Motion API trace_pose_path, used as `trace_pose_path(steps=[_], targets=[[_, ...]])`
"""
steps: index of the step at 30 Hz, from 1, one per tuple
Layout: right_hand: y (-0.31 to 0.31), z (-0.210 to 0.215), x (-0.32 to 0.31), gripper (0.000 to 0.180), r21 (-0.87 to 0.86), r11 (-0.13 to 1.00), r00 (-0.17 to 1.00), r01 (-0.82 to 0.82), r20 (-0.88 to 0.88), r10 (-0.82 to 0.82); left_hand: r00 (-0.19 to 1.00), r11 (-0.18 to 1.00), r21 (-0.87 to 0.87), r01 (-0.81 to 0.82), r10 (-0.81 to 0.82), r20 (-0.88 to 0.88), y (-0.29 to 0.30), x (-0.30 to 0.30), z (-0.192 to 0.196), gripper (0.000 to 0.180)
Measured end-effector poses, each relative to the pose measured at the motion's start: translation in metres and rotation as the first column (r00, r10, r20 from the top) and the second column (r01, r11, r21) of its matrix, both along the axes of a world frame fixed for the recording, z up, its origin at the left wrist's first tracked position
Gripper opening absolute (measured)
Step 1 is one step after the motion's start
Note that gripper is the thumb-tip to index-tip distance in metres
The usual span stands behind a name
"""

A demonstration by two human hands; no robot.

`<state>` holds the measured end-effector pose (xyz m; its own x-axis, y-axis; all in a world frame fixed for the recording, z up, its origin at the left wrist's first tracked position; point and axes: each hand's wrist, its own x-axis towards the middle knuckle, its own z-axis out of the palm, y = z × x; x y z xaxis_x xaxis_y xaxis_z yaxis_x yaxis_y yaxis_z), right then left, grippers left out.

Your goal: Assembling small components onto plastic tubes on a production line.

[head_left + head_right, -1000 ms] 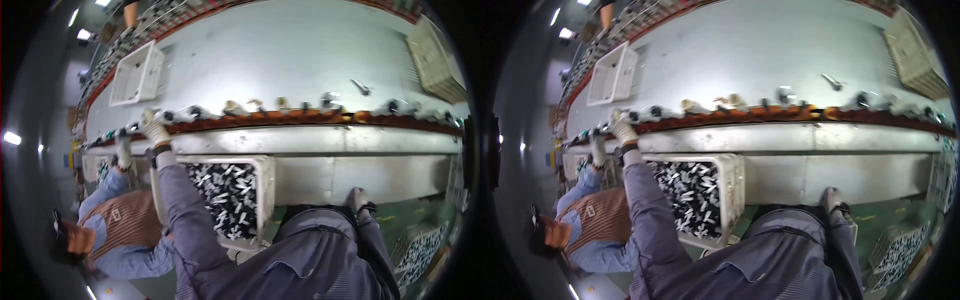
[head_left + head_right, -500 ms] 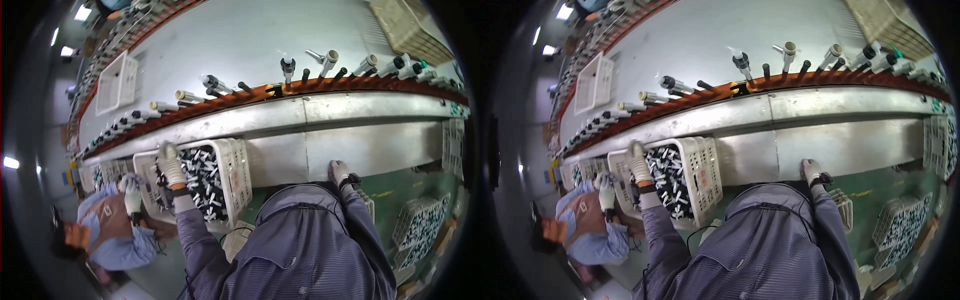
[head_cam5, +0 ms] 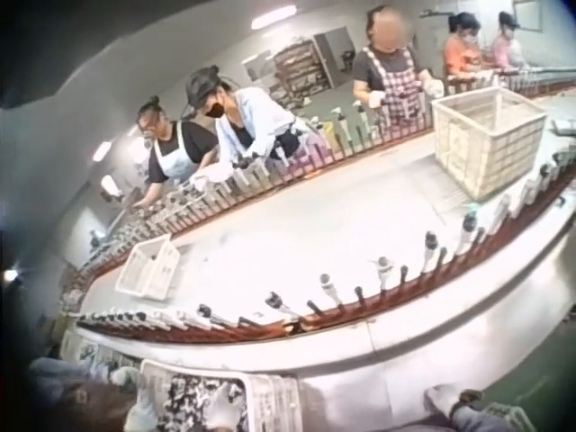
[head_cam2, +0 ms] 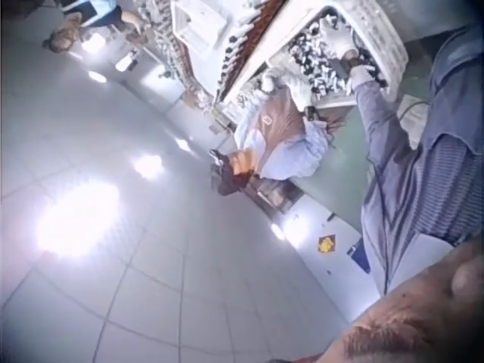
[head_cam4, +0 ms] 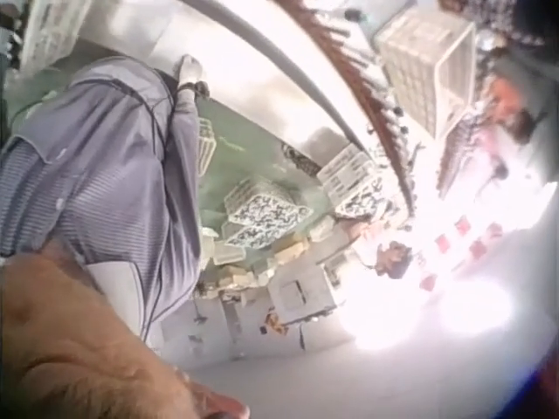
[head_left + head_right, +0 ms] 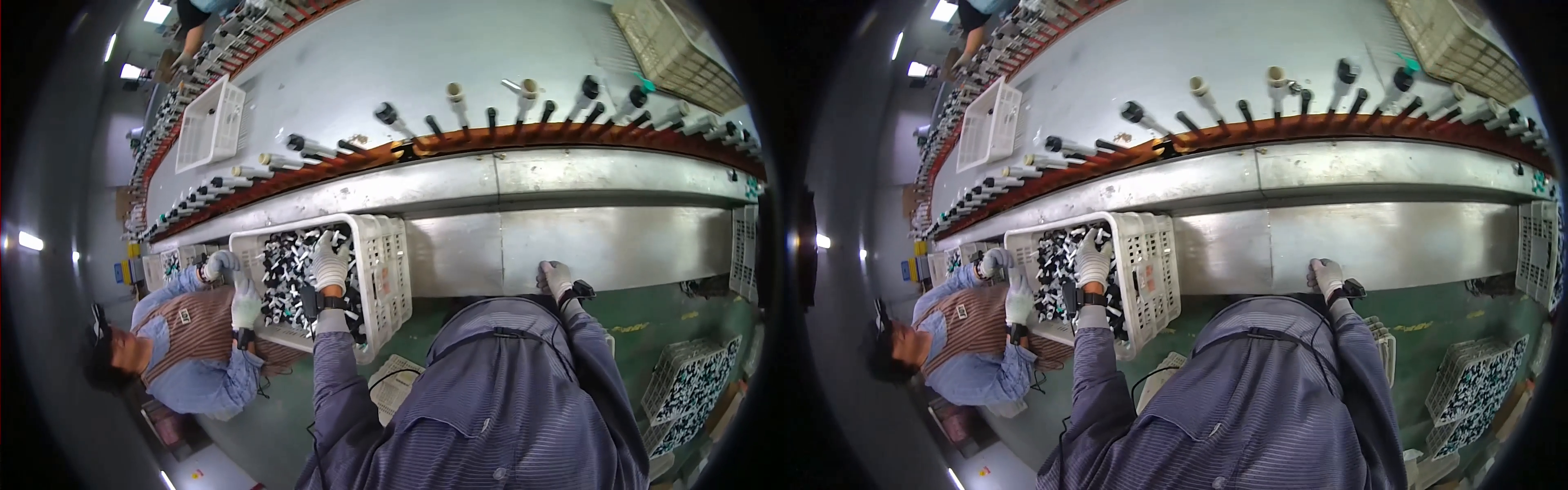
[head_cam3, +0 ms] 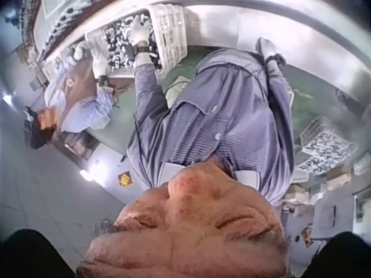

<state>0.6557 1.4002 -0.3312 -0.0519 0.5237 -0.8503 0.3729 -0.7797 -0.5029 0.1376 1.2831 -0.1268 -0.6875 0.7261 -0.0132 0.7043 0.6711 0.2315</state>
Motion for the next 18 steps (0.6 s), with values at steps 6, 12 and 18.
trace_pose_path(steps=[6,12,18], targets=[[-0.001,0.005,0.0,0.024,-0.012,0.997,0.997,-0.072,-0.024,0.072,0.996,0.995,-0.065,-0.079,0.081,0.031,0.003,-0.003,0.005,0.043],[0.006,0.009,0.01,0.022,-0.006,0.998,0.997,-0.069,-0.018,0.068,0.989,0.979,0.175,-0.103,0.12,-0.086,-0.003,0.016,0.024,0.044],[0.003,0.0,0.014,0.021,0.019,0.995,0.995,-0.1,-0.025,0.101,0.997,0.952,0.302,-0.046,0.028,0.066,-0.006,0.018,0.058,0.041]])
